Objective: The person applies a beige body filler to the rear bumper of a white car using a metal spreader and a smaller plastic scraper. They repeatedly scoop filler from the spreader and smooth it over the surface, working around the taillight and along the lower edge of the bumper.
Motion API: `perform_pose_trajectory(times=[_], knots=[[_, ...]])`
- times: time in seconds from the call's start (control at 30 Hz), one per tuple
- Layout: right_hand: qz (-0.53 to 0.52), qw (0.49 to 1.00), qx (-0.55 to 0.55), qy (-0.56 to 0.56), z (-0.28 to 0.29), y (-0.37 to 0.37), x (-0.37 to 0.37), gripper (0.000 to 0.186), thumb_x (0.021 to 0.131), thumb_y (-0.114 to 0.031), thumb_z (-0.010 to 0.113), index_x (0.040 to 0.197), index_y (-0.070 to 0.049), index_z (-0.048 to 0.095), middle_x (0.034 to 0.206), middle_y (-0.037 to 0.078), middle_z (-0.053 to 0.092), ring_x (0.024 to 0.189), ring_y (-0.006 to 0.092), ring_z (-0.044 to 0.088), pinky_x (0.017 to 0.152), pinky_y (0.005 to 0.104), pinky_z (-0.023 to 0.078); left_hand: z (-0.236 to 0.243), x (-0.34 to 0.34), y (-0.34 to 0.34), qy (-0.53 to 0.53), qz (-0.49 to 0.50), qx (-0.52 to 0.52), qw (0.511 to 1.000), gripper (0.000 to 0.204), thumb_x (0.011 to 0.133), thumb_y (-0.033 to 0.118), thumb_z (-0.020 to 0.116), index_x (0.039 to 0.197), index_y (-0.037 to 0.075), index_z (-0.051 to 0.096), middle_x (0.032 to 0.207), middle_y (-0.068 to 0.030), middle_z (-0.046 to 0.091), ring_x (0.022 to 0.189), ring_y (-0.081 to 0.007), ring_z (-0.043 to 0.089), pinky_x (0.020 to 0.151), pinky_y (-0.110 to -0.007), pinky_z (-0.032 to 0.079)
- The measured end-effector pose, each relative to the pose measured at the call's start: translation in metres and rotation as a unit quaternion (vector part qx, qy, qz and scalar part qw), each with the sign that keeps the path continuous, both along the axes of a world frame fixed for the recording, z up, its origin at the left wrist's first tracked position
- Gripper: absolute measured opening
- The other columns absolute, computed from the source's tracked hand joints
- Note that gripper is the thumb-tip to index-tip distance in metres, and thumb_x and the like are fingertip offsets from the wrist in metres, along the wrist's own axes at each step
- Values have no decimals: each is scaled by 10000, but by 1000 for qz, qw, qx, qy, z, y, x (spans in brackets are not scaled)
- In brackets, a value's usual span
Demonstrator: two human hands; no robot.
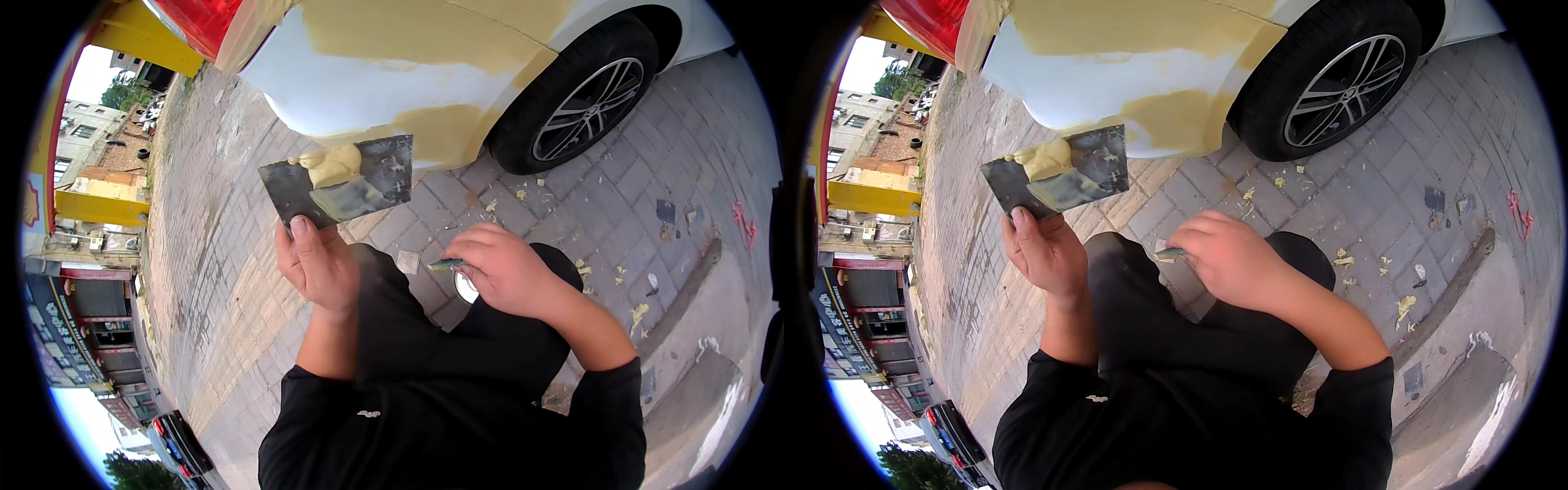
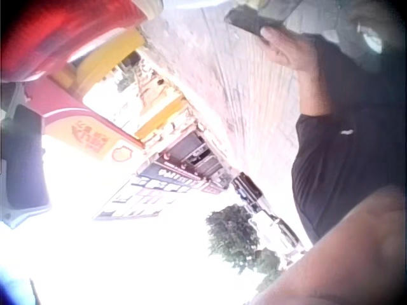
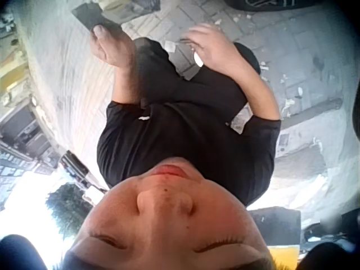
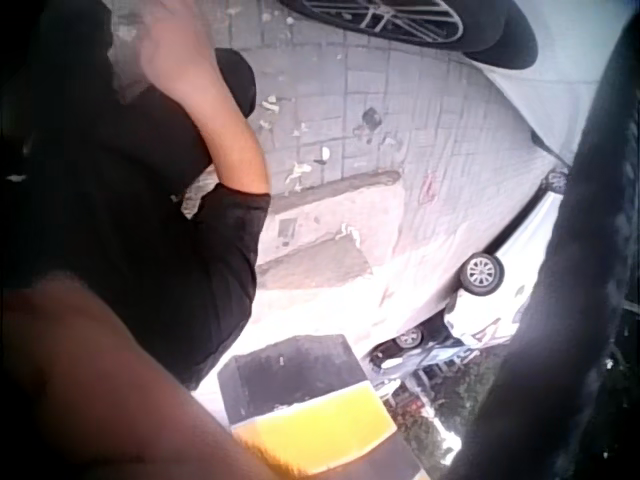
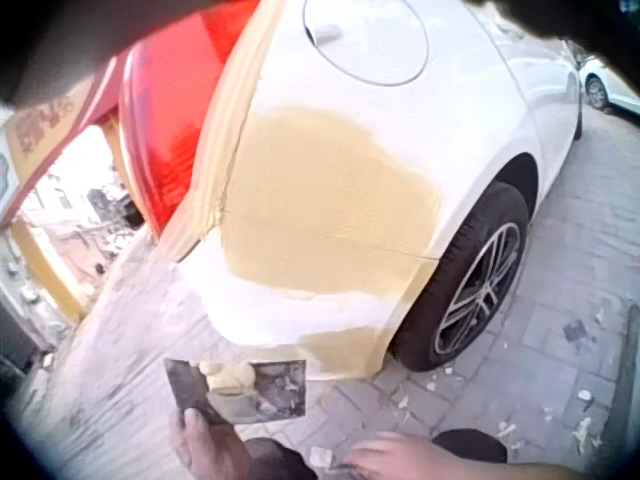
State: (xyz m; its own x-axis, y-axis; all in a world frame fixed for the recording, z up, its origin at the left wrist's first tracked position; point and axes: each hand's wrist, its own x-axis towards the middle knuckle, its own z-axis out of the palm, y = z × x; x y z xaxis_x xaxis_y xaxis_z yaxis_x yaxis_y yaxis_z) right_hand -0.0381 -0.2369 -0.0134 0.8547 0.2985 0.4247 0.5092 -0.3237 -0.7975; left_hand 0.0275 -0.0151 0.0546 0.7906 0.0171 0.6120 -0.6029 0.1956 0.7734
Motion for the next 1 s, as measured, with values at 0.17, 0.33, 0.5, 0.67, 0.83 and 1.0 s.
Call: perform_pose_trajectory(times=[0.17, 0.33, 0.5, 0.67, 0.83, 1.0], knots=[[54, 765, 507, 392, -36, 9, 27, 267, 958, -81, 656, 1195, 30, 601, 1056, 86, 688, 937, 152, 664, 830, 321, 546, 10, 3, 38, 35, 87, -53, 994, 256, 1056, 191, 441, 1137, -35, 531, 1176, -165, 630, 1106, -233, 623, 949, -365, 504], [0, 807, 480, 345, -32, 28, 58, 293, 972, -87, 645, 1231, 35, 584, 1065, 75, 681, 925, 130, 658, 833, 304, 554, -5, 19, 74, 79, 54, -118, 988, 278, 1050, 200, 432, 1182, -23, 529, 1225, -161, 624, 1152, -259, 610, 1012, -412, 474], [-177, 907, 353, 149, -14, 64, 76, 251, 958, -94, 660, 1182, 17, 629, 1079, 83, 683, 970, 155, 646, 871, 305, 522, -24, 69, 136, 178, -104, -172, 963, 294, 1029, 185, 415, 1200, -20, 538, 1232, -159, 626, 1132, -270, 612, 1008, -408, 458], [-487, 865, 20, -117, -6, 110, 95, 198, 905, -16, 649, 1098, 25, 649, 1060, 164, 668, 941, 301, 644, 842, 348, 510, -38, 137, 198, 210, -237, -133, 939, 369, 996, 215, 479, 1180, -99, 538, 1163, -212, 649, 1066, -276, 642, 950, -393, 493], [-656, 733, -40, -173, -14, 173, 132, 202, 895, 5, 649, 1093, 45, 645, 1064, 173, 664, 954, 317, 637, 855, 371, 511, -40, 209, 251, 236, -412, -87, 876, 361, 1020, 202, 438, 1263, -60, 491, 1214, -204, 630, 1076, -308, 653, 947, -424, 521], [-756, 626, -19, -190, -19, 232, 175, 216, 886, 16, 641, 1102, 34, 650, 1084, 168, 664, 970, 319, 636, 868, 377, 511, -36, 255, 288, 272, -502, -100, 815, 365, 1016, 201, 452, 1267, -62, 486, 1177, -203, 646, 1020, -307, 673, 891, -421, 551]])
